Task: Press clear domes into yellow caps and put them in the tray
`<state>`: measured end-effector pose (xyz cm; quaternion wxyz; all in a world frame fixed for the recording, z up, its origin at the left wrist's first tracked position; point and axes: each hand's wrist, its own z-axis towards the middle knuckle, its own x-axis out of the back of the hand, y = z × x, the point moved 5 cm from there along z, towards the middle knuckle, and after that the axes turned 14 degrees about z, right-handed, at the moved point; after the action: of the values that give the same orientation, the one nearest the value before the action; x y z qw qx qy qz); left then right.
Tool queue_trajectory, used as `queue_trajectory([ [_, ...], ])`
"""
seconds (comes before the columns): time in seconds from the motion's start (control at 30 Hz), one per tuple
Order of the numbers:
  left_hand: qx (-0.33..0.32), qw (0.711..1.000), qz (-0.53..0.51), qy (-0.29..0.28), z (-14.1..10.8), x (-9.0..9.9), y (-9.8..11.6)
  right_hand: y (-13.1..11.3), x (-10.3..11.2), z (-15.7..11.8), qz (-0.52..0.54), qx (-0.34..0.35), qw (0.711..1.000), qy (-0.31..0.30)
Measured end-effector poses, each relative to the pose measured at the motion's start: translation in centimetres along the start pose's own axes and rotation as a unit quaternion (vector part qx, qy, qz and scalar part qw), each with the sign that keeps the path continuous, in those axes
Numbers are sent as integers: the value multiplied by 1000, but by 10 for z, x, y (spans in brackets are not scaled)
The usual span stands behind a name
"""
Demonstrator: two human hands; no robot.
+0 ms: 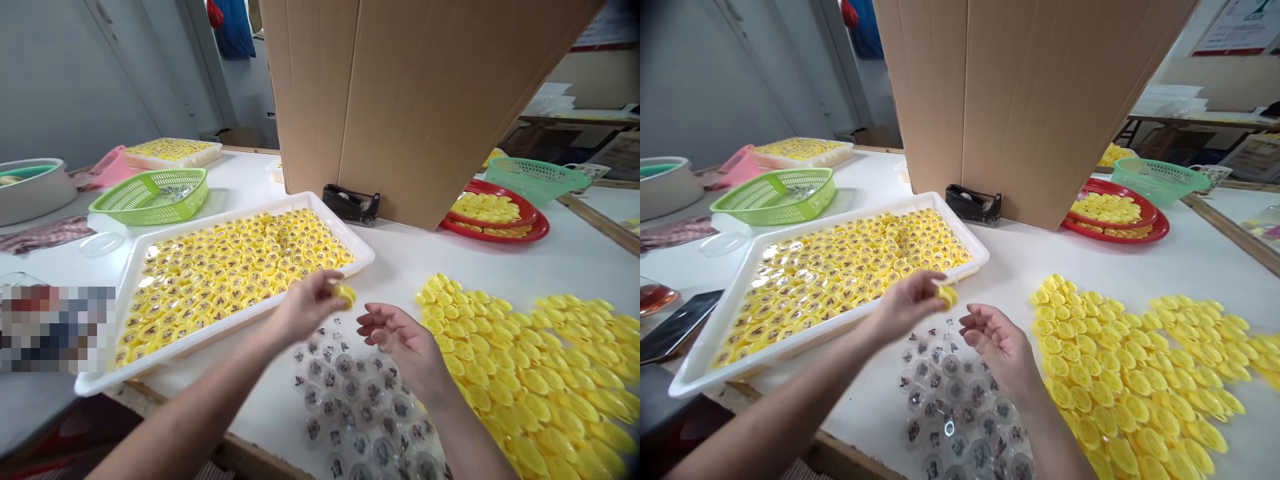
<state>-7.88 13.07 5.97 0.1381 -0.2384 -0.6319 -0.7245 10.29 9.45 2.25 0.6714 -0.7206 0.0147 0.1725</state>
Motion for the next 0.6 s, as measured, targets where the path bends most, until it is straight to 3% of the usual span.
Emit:
queue_trajectory([
  [0.07, -5, 988, 150, 40, 37, 44, -5, -3, 7, 1, -14, 12, 999, 39],
  [0.13, 19, 959, 283, 18, 76, 79, -19, -2, 13, 2, -33, 16, 997, 73],
  [0.23, 42, 914, 400, -50, 119, 108, -47, 0, 19, 4, -40, 22, 994, 99],
  [0.33, 43, 892, 429, -134, 137, 109, -70, 4, 22, 6, -48, 19, 993, 106],
  [0.43, 44, 867, 448, -216, 140, 101, -85, 7, 25, 7, -63, 1, 994, 90],
  [0.6, 36, 835, 482, -263, 141, 98, -91, 7, 32, 10, -80, 0, 993, 85],
])
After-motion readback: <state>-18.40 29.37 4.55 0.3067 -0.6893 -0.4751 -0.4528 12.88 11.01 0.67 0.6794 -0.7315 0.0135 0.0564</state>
